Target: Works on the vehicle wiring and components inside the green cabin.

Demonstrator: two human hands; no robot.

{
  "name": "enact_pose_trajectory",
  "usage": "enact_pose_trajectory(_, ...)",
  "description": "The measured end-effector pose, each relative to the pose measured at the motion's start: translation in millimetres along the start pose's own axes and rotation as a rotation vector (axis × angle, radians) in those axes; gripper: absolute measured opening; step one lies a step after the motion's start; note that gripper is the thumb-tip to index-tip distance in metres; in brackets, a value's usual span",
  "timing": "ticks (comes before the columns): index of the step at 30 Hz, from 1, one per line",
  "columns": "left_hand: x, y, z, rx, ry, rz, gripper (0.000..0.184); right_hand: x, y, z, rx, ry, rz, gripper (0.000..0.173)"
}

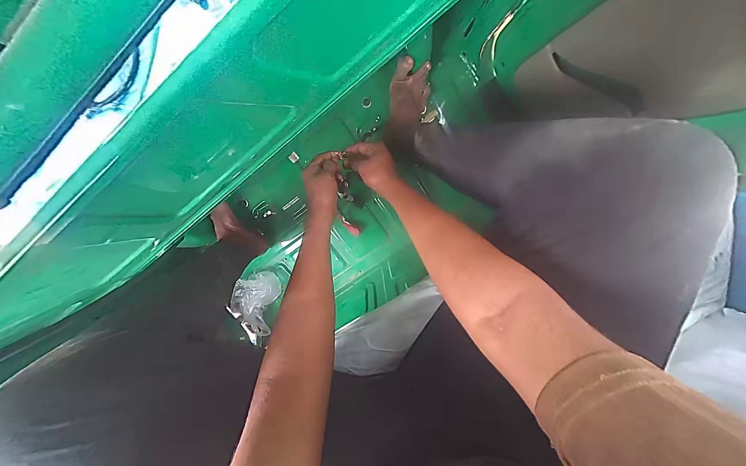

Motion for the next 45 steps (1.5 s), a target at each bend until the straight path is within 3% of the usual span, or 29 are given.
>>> enact_pose_trajectory(11, -1, 3, 2, -0.048, 0.013, 0.002, 0.014, 4, -1, 0, -0.006, -0.016, 0.005, 0.019)
enact_pose_trajectory(20, 3, -1, -1, -0.095, -0.068, -0.236, 0.016, 3, 8, 1, 0.029, -0.022, 0.185, 0.026)
enact_pose_trajectory(32, -7, -11, 0, -0.106, -0.042, -0.176, 0.017, -10, 13, 10, 0.017, 0.034, 0.332, 0.023)
enact_pose_trajectory(38, 0, -15, 4, -0.156, -0.076, -0.404, 0.026, -26, 9, 7, -0.12, 0.184, 0.672, 0.016)
enact_pose_trajectory(40, 4, -14, 3, -0.158, -0.092, -0.487, 0.027, -32, 11, 5, -0.171, 0.191, 0.744, 0.021)
enact_pose_trajectory(43, 8, -15, 5, -0.198, -0.144, -0.581, 0.03, -35, 10, 4, -0.241, 0.149, 0.93, 0.047)
enact_pose_trajectory(45, 10, -19, 8, -0.229, -0.156, -0.605, 0.03, -34, 10, 3, -0.261, 0.144, 1.022, 0.047)
Point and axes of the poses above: each hand's wrist, its own z-axis away from the middle knuckle, its own y-axis out of the back of the hand, x = y × z, the point moved 7 cm from there along -z, towards the middle knuckle, and after that the axes turned 9 degrees about z, right-handed, at the moved point
